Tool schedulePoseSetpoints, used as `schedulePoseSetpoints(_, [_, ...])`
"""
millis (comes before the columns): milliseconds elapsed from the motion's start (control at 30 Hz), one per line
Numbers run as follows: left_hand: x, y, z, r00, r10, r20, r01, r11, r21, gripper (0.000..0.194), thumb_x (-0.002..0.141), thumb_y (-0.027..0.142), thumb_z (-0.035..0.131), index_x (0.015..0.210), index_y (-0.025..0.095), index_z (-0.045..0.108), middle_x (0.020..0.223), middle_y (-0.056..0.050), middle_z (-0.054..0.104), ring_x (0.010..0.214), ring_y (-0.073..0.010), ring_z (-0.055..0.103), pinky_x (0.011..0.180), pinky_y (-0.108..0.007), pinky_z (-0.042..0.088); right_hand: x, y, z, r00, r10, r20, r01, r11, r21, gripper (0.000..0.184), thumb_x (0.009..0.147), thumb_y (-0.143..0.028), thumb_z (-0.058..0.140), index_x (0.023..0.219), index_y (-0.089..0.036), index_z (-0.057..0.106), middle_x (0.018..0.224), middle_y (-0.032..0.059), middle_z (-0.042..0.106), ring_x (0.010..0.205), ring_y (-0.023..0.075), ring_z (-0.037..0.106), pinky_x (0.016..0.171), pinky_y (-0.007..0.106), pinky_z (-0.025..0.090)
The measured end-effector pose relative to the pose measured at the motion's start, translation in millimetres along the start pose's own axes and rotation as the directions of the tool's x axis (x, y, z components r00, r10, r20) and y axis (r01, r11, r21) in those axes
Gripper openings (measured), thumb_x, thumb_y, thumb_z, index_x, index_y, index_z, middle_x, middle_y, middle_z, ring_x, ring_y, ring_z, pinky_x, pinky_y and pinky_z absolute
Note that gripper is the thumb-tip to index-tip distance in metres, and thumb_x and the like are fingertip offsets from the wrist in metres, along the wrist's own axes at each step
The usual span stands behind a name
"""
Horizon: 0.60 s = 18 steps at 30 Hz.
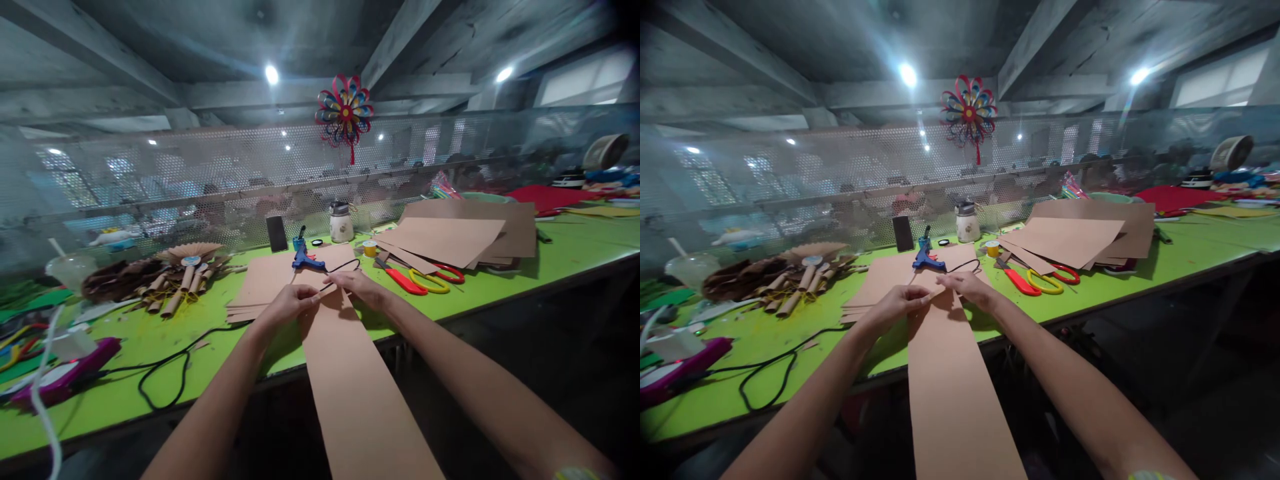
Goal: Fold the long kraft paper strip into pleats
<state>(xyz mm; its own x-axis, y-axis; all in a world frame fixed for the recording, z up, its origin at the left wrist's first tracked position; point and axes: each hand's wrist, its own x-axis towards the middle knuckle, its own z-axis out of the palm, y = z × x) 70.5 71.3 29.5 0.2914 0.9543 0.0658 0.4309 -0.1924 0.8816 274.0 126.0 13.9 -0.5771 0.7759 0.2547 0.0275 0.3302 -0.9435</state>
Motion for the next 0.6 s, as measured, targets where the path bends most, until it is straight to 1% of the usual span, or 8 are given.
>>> schedulePoseSetpoints(67, [2, -2, 0.8, 0.998, 0.029, -0.059, -0.027, 0.999, 0.044, 0.027, 0.075, 0.037, 0.062, 0.079, 0.011, 0.067, 0.062, -0.002, 0.054, 0.056, -0.0113, 0.044, 0.053, -0.023, 0.031, 3, 3, 4, 0.998, -0.006, -0.066, -0.005, 0.987, -0.159, 0.046, 0.077, -0.056, 0.055, 0.066, -0.013, 0.063, 0.055, -0.001, 0.045, 0.055, 0.0107, 0.039, 0.05, 0.022, 0.03])
schedulePoseSetpoints(133, [3, -3, 1.6, 0.995, 0.054, -0.079, -0.046, 0.995, 0.092, 0.025, 0.075, 0.036, 0.062, 0.075, 0.011, 0.066, 0.063, -0.002, 0.054, 0.058, -0.0117, 0.045, 0.055, -0.023, 0.032, 5, 7, 6, 0.996, -0.009, -0.093, -0.014, 0.972, -0.236, 0.05, 0.077, -0.059, 0.054, 0.057, -0.014, 0.057, 0.048, -0.0031, 0.038, 0.048, 0.0091, 0.034, 0.047, 0.023, 0.025])
schedulePoseSetpoints(233, [3, -2, 2.5, 0.994, 0.062, -0.087, -0.05, 0.99, 0.13, 0.025, 0.074, 0.036, 0.062, 0.072, 0.011, 0.065, 0.062, -0.001, 0.054, 0.059, -0.0117, 0.045, 0.055, -0.023, 0.032, 6, 10, 5, 0.996, -0.035, -0.087, 0.013, 0.969, -0.245, 0.046, 0.079, -0.055, 0.052, 0.059, -0.013, 0.056, 0.046, -0.0038, 0.038, 0.045, 0.0079, 0.032, 0.044, 0.023, 0.021])
schedulePoseSetpoints(300, [2, -1, 2.6, 0.995, 0.058, -0.08, -0.047, 0.99, 0.135, 0.027, 0.074, 0.038, 0.062, 0.077, 0.011, 0.066, 0.065, -0.002, 0.057, 0.06, -0.0122, 0.046, 0.056, -0.023, 0.033, 6, 10, 3, 0.995, -0.067, -0.078, 0.046, 0.97, -0.237, 0.044, 0.079, -0.052, 0.052, 0.057, -0.014, 0.053, 0.048, -0.0041, 0.037, 0.045, 0.0072, 0.031, 0.044, 0.022, 0.02])
schedulePoseSetpoints(367, [0, 1, 2.2, 0.998, 0.052, -0.041, -0.046, 0.991, 0.125, 0.032, 0.075, 0.041, 0.061, 0.084, 0.011, 0.067, 0.07, -0.004, 0.06, 0.062, -0.0129, 0.048, 0.057, -0.024, 0.034, 5, 10, 2, 0.993, -0.097, -0.065, 0.08, 0.97, -0.231, 0.043, 0.079, -0.05, 0.052, 0.054, -0.015, 0.047, 0.049, -0.005, 0.033, 0.046, 0.0065, 0.028, 0.045, 0.022, 0.018])
schedulePoseSetpoints(433, [-2, 3, 1.6, 0.999, 0.031, 0.013, -0.032, 0.994, 0.103, 0.037, 0.078, 0.046, 0.058, 0.087, 0.011, 0.067, 0.072, -0.005, 0.061, 0.063, -0.0136, 0.049, 0.057, -0.025, 0.035, 5, 9, 1, 0.99, -0.133, -0.049, 0.118, 0.965, -0.235, 0.043, 0.079, -0.049, 0.051, 0.053, -0.015, 0.044, 0.05, -0.0057, 0.028, 0.047, 0.0062, 0.025, 0.045, 0.022, 0.018])
schedulePoseSetpoints(533, [-5, 6, 1.6, 0.999, 0.002, 0.047, -0.005, 0.998, 0.063, 0.046, 0.082, 0.053, 0.049, 0.081, 0.01, 0.067, 0.068, -0.006, 0.062, 0.065, -0.0159, 0.05, 0.058, -0.026, 0.036, 4, 7, 2, 0.982, -0.181, -0.048, 0.165, 0.955, -0.245, 0.042, 0.08, -0.048, 0.051, 0.056, -0.015, 0.047, 0.052, -0.0048, 0.03, 0.049, 0.007, 0.027, 0.047, 0.023, 0.02])
schedulePoseSetpoints(600, [-7, 8, 2.2, 0.999, 0.014, 0.05, -0.016, 0.998, 0.053, 0.048, 0.082, 0.054, 0.049, 0.08, 0.01, 0.067, 0.068, -0.006, 0.062, 0.069, -0.0179, 0.052, 0.061, -0.028, 0.038, 3, 5, 3, 0.979, -0.199, -0.048, 0.181, 0.951, -0.25, 0.041, 0.08, -0.048, 0.051, 0.058, -0.014, 0.05, 0.054, -0.0035, 0.035, 0.051, 0.0078, 0.03, 0.049, 0.023, 0.023])
